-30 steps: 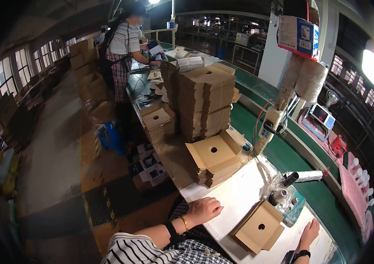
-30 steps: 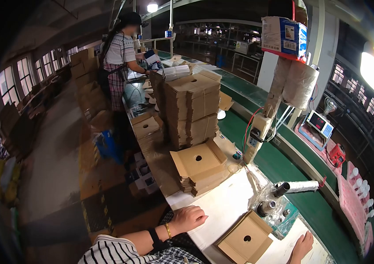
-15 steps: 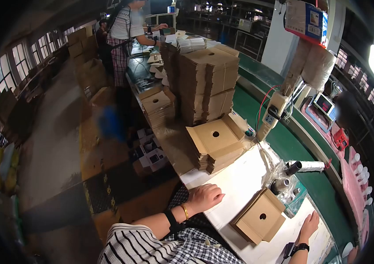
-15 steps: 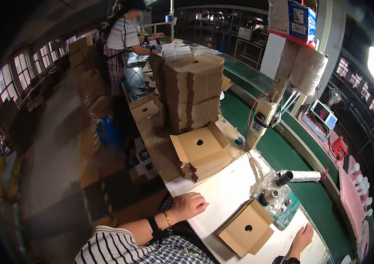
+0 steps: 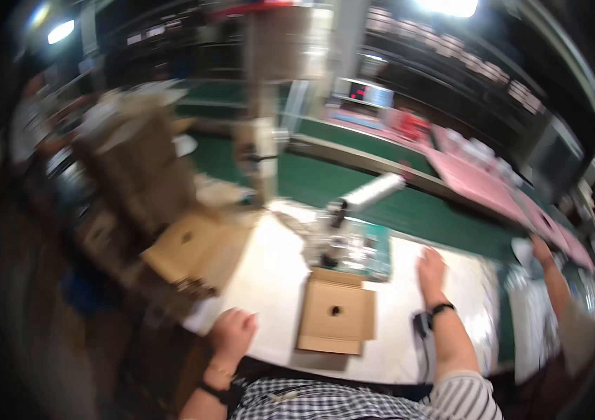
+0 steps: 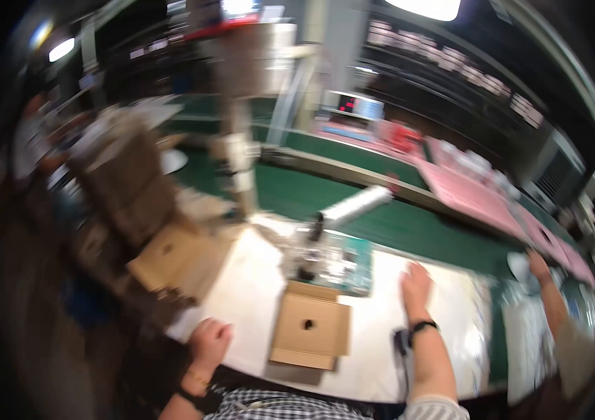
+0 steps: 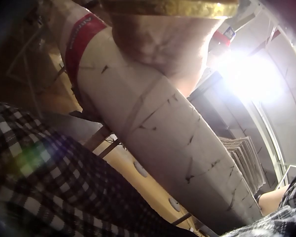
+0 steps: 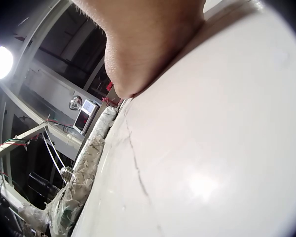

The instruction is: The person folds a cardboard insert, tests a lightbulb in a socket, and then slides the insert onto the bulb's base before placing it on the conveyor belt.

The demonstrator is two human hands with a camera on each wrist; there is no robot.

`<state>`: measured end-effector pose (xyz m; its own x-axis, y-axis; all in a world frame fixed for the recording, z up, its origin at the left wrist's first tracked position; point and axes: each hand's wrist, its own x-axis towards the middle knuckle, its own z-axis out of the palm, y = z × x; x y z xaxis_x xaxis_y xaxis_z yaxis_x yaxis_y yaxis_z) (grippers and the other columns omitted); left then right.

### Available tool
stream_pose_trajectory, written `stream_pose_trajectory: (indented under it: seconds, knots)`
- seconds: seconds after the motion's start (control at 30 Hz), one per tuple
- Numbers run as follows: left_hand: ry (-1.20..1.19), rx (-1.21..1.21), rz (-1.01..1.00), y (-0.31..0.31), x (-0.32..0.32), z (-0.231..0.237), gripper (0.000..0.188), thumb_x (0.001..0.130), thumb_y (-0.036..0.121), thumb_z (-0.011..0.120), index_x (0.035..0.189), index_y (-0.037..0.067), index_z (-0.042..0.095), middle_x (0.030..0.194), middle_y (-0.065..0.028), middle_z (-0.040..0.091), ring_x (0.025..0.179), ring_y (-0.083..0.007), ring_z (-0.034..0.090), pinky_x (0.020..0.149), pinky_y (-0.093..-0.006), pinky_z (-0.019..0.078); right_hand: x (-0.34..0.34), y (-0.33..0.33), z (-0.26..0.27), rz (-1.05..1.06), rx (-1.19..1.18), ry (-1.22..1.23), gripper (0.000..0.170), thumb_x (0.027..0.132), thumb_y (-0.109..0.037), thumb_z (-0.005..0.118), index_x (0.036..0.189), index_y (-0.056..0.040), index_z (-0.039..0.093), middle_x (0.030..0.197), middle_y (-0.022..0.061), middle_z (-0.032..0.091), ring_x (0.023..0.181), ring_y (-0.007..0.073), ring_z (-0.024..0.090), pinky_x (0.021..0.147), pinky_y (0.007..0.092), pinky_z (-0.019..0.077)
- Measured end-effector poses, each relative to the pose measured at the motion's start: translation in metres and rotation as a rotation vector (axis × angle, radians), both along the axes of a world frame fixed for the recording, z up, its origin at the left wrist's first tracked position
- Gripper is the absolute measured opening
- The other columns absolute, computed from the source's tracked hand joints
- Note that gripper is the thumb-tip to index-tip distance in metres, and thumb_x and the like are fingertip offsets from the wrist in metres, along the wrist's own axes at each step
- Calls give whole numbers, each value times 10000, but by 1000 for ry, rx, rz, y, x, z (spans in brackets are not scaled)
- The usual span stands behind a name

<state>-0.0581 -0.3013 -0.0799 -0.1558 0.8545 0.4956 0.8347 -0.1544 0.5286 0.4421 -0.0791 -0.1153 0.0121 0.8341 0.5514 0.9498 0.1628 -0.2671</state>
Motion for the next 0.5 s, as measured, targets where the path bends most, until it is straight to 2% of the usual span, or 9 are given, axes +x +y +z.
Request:
stream_pose_trajectory:
  seconds: [0.07,0.1,0.13,0.17,0.2,0.27,0.33,0.5]
  knots:
    - [21,-48,3,-3,0,7,186,810,84,683,688,70,543,702,-125,545,681,-346,545,609,-466,440,0,-5,5,-19,48,-105,332,816,-160,593,1103,-7,660,1189,175,653,1143,336,582,975,466,458]
    - [26,-27,-8,-3,2,10,192,810,66,679,686,58,531,695,-129,534,676,-348,540,607,-465,430,2,-4,3,-40,35,-73,332,833,-180,597,1123,-32,661,1197,154,651,1140,316,588,951,470,464]
    - [33,-4,-9,-2,3,13,200,809,47,675,685,45,519,689,-133,523,671,-349,535,606,-464,421,-15,-16,25,-53,77,-49,284,836,-160,627,1082,-27,674,1116,172,669,1083,341,611,934,466,489]
    - [31,-9,8,-3,5,11,202,819,40,666,688,34,513,691,-140,516,674,-354,531,606,-464,415,-14,-17,28,-92,-37,-52,332,864,-229,616,1150,-64,655,1207,127,648,1157,298,579,961,467,453]
    - [31,-16,37,-3,7,11,205,828,34,658,690,23,506,692,-146,508,677,-358,528,606,-463,409,-17,-22,33,-85,1,-24,366,864,-243,636,1183,-64,630,1231,127,632,1168,300,568,964,467,450]
    - [86,26,-50,-7,10,28,217,915,132,630,736,12,606,719,-158,584,674,-353,541,634,-439,455,-19,-23,33,-114,49,0,401,870,-254,644,1219,-65,594,1246,123,613,1182,299,555,965,466,448]
    - [93,-98,-14,-10,11,30,186,900,136,655,776,-1,637,757,-162,598,733,-370,564,670,-457,464,-20,-25,31,-148,-21,28,373,869,-266,644,1192,-82,614,1251,102,601,1187,282,542,982,463,435]
    - [85,-80,-55,-10,14,33,225,911,162,652,769,-9,616,749,-178,584,724,-375,554,670,-456,458,-23,-30,35,-170,-26,1,350,882,-288,614,1163,-80,631,1234,96,597,1181,271,537,982,456,441]
